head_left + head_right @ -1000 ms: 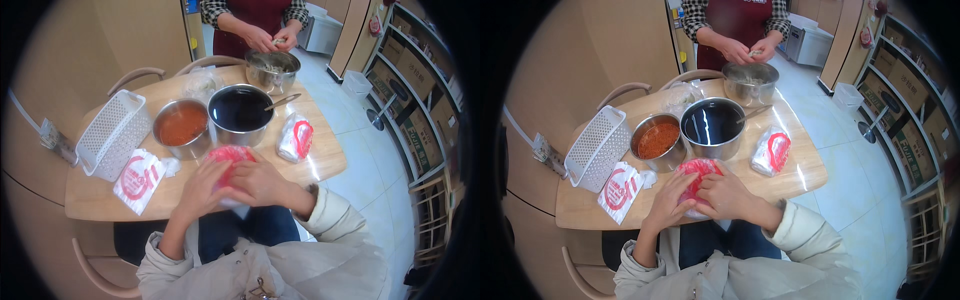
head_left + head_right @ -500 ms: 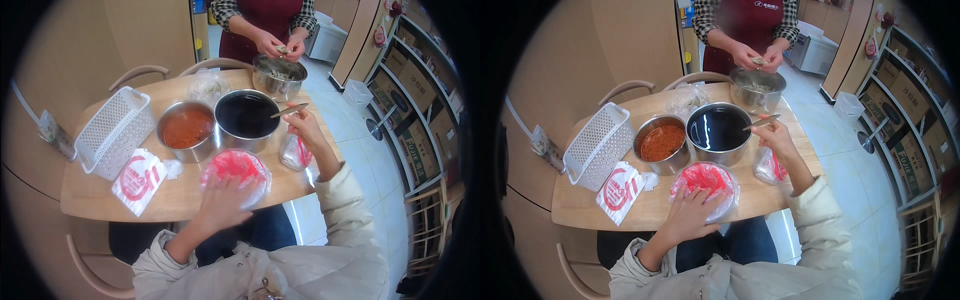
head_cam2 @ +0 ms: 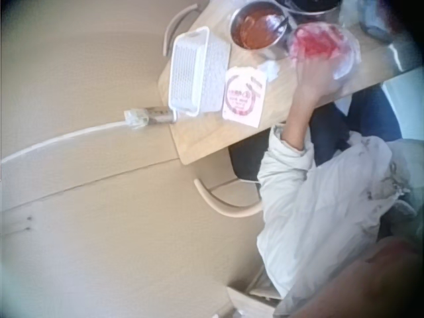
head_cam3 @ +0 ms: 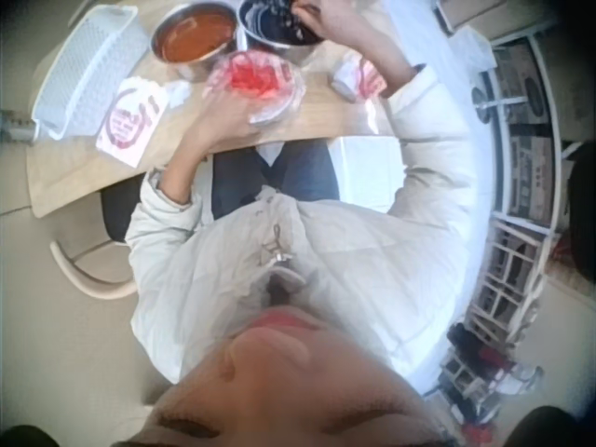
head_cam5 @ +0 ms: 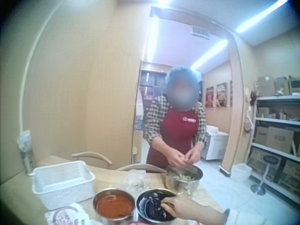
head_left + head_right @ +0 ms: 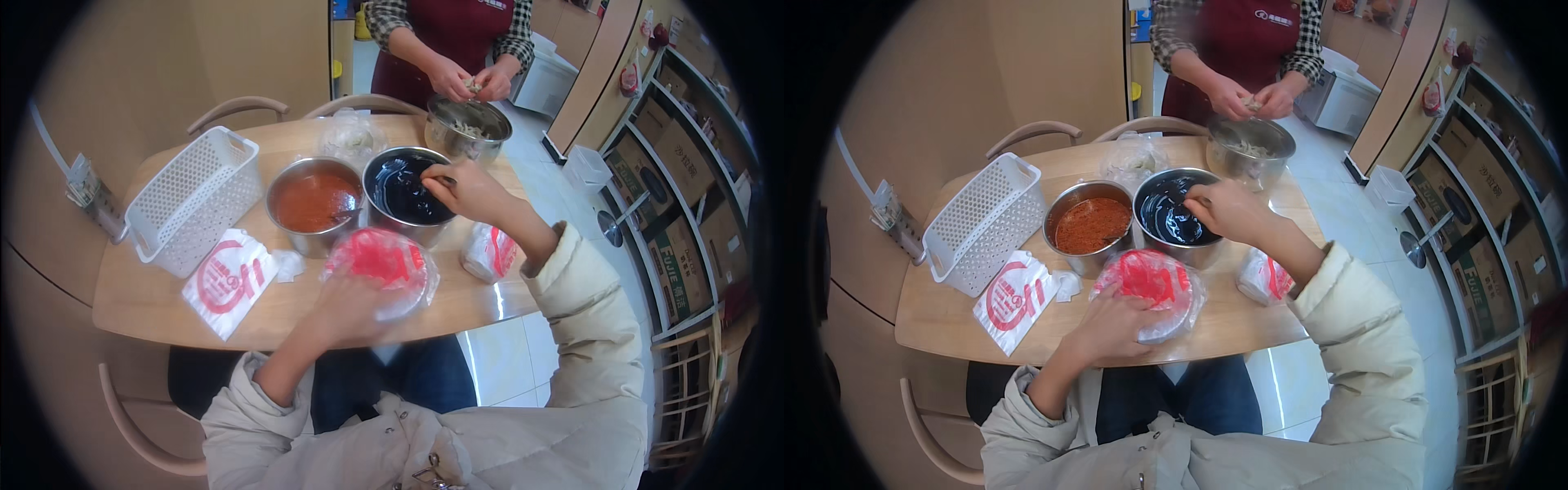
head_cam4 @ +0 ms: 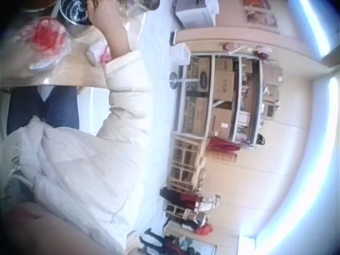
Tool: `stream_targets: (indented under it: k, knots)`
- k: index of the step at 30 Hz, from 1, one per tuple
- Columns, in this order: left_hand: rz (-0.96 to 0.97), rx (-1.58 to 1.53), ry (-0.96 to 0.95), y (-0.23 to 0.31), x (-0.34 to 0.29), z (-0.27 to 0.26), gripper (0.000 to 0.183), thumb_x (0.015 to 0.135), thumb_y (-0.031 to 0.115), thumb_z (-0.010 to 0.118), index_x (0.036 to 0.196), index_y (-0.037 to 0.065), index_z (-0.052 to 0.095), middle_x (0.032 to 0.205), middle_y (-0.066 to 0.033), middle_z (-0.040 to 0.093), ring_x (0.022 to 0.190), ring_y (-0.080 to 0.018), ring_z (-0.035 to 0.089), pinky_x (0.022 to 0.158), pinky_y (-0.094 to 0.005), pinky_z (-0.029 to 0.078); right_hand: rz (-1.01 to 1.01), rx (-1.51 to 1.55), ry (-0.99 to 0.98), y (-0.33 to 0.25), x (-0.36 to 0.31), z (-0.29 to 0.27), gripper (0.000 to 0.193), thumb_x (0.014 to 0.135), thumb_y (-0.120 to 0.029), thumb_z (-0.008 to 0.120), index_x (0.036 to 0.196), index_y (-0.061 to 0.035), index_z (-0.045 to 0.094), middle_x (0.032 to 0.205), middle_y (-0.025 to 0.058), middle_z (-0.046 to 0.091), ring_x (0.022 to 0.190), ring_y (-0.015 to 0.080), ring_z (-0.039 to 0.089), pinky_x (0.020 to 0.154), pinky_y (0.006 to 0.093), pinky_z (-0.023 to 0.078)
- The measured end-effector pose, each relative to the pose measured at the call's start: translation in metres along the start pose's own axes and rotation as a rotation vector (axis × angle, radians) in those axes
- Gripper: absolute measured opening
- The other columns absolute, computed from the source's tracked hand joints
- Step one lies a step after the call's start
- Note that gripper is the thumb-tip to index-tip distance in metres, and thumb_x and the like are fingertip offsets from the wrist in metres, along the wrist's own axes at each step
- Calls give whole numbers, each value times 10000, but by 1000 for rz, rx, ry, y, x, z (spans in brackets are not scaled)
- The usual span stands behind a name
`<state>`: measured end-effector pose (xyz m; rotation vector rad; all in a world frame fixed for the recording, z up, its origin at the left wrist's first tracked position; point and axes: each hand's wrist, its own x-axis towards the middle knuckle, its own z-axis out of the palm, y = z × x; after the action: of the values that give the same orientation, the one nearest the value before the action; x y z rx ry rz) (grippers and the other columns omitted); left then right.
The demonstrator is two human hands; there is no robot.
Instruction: The person scoops red sauce from a metal pot into a small plastic bag using a spoon, then ties the bag closed. The process is repeated multiple times with new bags. Another person in an apron works at the same table in the background.
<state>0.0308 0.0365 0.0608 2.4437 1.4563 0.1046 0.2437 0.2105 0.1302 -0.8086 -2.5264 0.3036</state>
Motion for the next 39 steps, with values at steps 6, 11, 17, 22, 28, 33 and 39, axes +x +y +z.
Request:
stream_targets:
  k: [6, 11, 17, 22, 28, 33, 39]
  knots:
    - [281, -206, 682, -27, -29, 23, 351, 848, 302, 702, 1159, 140, 709, 1264, -114, 623, 1258, -328, 514, 1097, -519, 326, 317, 183, 13, 3, -26, -24, 247, 942, -181, 573, 964, 46, 671, 783, 186, 692, 666, 250, 679, 661, 351, 539]
    - [-192, -847, 1016, -51, -25, 52, 290, 898, 205, 660, 1140, 46, 680, 1170, -127, 649, 1147, -252, 575, 1015, -387, 430, 531, 569, 35, 1, -37, -34, 304, 1000, -192, 477, 949, 53, 648, 772, 115, 693, 635, 155, 673, 614, 256, 559]
    - [-319, -1582, 696, -72, -23, 64, 337, 1029, 192, 482, 1279, -18, 567, 1076, -50, 670, 819, -72, 633, 655, -197, 511, 569, 683, 232, -5, -36, -53, 320, 979, -202, 446, 947, 49, 643, 739, 144, 688, 594, 164, 670, 571, 249, 557]
    - [-394, -1626, 562, -80, -18, 56, 328, 1018, 217, 512, 1242, -2, 609, 923, -24, 681, 634, -60, 569, 532, -181, 441, 644, 722, 368, 6, -36, -68, 294, 933, -199, 508, 937, 60, 646, 755, 165, 690, 605, 192, 679, 581, 278, 571]
    - [-454, -1629, 489, -79, -5, 49, 280, 1011, 220, 526, 1177, 26, 642, 833, 3, 658, 590, -46, 548, 495, -177, 421, 756, 807, 397, 5, -42, -70, 300, 936, -211, 497, 944, 48, 647, 766, 168, 690, 625, 204, 678, 608, 294, 570]
    - [-426, -1689, 529, -81, -10, 50, 227, 988, 192, 547, 1098, 26, 655, 800, 1, 648, 588, -51, 550, 501, -182, 429, 725, 824, 368, -23, -52, -78, 324, 971, -214, 452, 954, 43, 648, 758, 157, 691, 597, 181, 665, 590, 269, 557]
    - [-379, -1710, 540, -83, -13, 50, 181, 960, 136, 549, 1044, 14, 653, 775, -12, 644, 583, -59, 551, 498, -185, 425, 794, 861, 272, -63, -63, -66, 354, 1002, -221, 421, 956, 52, 641, 741, 156, 694, 559, 176, 666, 551, 256, 564]
